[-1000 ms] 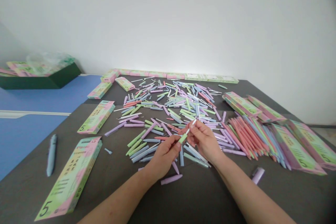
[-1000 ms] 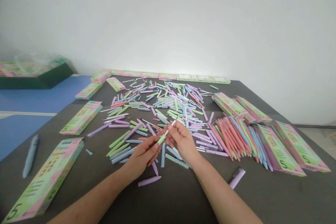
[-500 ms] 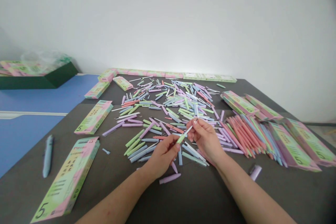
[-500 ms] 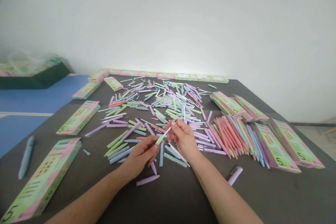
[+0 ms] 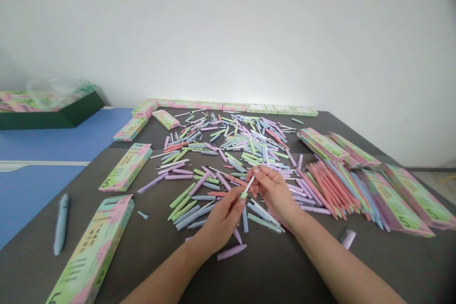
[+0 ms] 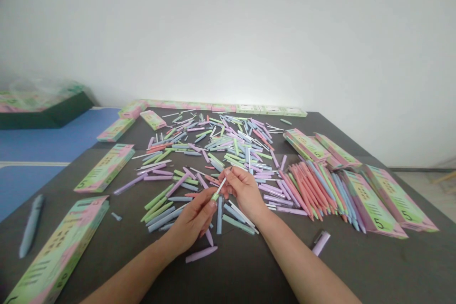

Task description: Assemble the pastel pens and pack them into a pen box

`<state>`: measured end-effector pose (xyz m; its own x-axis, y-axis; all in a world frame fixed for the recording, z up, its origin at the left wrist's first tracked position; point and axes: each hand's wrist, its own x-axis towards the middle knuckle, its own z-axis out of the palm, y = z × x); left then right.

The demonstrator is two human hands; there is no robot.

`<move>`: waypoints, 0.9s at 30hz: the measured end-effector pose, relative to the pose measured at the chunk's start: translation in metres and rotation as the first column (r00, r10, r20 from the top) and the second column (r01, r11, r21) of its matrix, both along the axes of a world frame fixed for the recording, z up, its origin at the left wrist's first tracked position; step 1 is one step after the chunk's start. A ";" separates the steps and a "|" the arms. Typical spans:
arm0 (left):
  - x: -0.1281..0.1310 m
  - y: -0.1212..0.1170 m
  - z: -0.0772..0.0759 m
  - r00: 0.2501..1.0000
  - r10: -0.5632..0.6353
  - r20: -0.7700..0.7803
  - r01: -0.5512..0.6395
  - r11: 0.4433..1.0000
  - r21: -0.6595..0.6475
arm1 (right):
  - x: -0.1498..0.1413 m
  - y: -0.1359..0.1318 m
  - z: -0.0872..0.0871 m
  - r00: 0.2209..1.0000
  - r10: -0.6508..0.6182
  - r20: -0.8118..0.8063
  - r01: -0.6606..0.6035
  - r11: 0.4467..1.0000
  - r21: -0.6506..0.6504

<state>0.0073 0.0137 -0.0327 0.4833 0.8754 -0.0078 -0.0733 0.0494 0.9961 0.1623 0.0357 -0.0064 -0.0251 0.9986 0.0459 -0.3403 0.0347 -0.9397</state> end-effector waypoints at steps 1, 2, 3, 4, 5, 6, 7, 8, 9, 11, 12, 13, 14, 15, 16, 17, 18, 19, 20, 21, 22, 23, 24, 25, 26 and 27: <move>0.000 0.001 -0.001 1.000 -0.015 -0.004 0.015 1.000 -0.006 | -0.001 0.002 0.001 1.000 0.018 0.022 -0.018 1.000 0.003; 0.001 0.002 -0.001 1.000 -0.017 0.002 0.017 1.000 -0.016 | -0.002 0.004 0.003 0.998 0.041 0.044 -0.042 0.999 0.003; 0.001 0.002 -0.001 1.000 -0.007 0.015 0.007 1.000 -0.029 | -0.001 0.008 0.004 0.996 0.069 0.061 -0.069 0.998 0.004; 0.001 0.003 0.000 1.000 0.007 0.030 -0.006 0.999 -0.048 | 0.000 0.012 0.006 0.993 0.095 0.075 -0.096 0.995 0.006; 0.002 0.003 0.000 0.999 0.017 0.049 -0.013 0.997 -0.070 | 0.002 0.019 0.006 0.990 0.113 0.089 -0.114 0.993 0.014; 0.002 0.003 0.001 0.997 0.038 0.066 -0.032 0.995 -0.090 | 0.005 0.027 0.006 0.987 0.116 0.113 -0.120 0.992 0.032; 0.002 0.003 0.003 0.995 0.051 0.081 -0.042 0.993 -0.111 | 0.009 0.038 0.006 0.981 0.103 0.164 -0.114 0.992 0.062; 0.003 0.003 0.004 0.993 0.071 0.096 -0.058 0.990 -0.128 | 0.013 0.051 0.004 0.967 0.054 0.250 -0.084 0.991 0.108; 0.003 0.003 0.005 0.991 0.085 0.107 -0.069 0.987 -0.142 | 0.017 0.065 0.002 0.921 -0.025 0.388 -0.046 0.984 0.173; 0.002 0.002 0.006 0.986 0.110 0.126 -0.088 0.982 -0.169 | 0.021 0.097 -0.006 0.566 -0.211 0.797 -0.082 0.947 0.309; 0.002 0.002 0.005 0.984 0.115 0.133 -0.090 0.979 -0.180 | 0.021 0.113 -0.010 0.469 -0.239 0.850 -0.105 0.941 0.322; 0.002 0.001 0.005 0.983 0.120 0.140 -0.093 0.978 -0.189 | 0.018 0.127 -0.014 0.413 -0.245 0.877 -0.136 0.936 0.326; 0.001 0.001 0.004 0.982 0.119 0.149 -0.090 0.977 -0.192 | 0.014 0.140 -0.019 0.357 -0.246 0.901 -0.179 0.929 0.324; 0.001 0.000 0.003 0.981 0.117 0.156 -0.086 0.977 -0.196 | 0.009 0.151 -0.023 0.302 -0.239 0.923 -0.226 0.923 0.313; 0.001 0.000 0.002 0.980 0.111 0.164 -0.077 0.977 -0.201 | 0.004 0.160 -0.027 0.249 -0.231 0.940 -0.268 0.917 0.296; 0.000 0.000 0.001 0.979 0.109 0.170 -0.072 0.976 -0.205 | -0.002 0.166 -0.030 0.196 -0.225 0.954 -0.304 0.911 0.277; 0.000 -0.001 0.000 0.979 0.107 0.175 -0.069 0.975 -0.211 | -0.006 0.171 -0.033 0.146 -0.219 0.965 -0.335 0.907 0.256; 0.000 -0.001 0.000 0.978 0.106 0.177 -0.067 0.974 -0.215 | -0.009 0.175 -0.036 0.099 -0.215 0.972 -0.359 0.903 0.236; 0.000 -0.001 0.000 0.979 0.105 0.177 -0.066 0.974 -0.217 | -0.010 0.176 -0.038 0.055 -0.214 0.975 -0.377 0.900 0.219; 0.000 -0.001 0.000 0.979 0.104 0.173 -0.065 0.974 -0.217 | -0.009 0.177 -0.039 0.017 -0.214 0.977 -0.391 0.898 0.203; 0.000 -0.001 -0.001 0.981 0.101 0.167 -0.064 0.974 -0.215 | -0.006 0.177 -0.040 -0.017 -0.215 0.976 -0.399 0.897 0.191; 0.000 -0.001 -0.001 0.982 0.100 0.159 -0.065 0.975 -0.214 | -0.001 0.176 -0.040 -0.047 -0.217 0.975 -0.404 0.897 0.180; 0.000 -0.001 -0.001 0.983 0.101 0.152 -0.067 0.975 -0.212 | 0.005 0.174 -0.040 -0.074 -0.220 0.973 -0.406 0.898 0.172; 0.000 -0.002 -0.001 0.985 0.097 0.146 -0.066 0.976 -0.207 | 0.011 0.171 -0.040 -0.097 -0.222 0.970 -0.405 0.899 0.165; 0.000 -0.003 -0.001 0.986 0.096 0.140 -0.066 0.977 -0.203 | 0.018 0.169 -0.039 -0.118 -0.223 0.968 -0.402 0.902 0.159; 0.000 -0.003 -0.002 0.987 0.092 0.134 -0.064 0.978 -0.196 | 0.025 0.166 -0.039 -0.136 -0.223 0.965 -0.398 0.905 0.152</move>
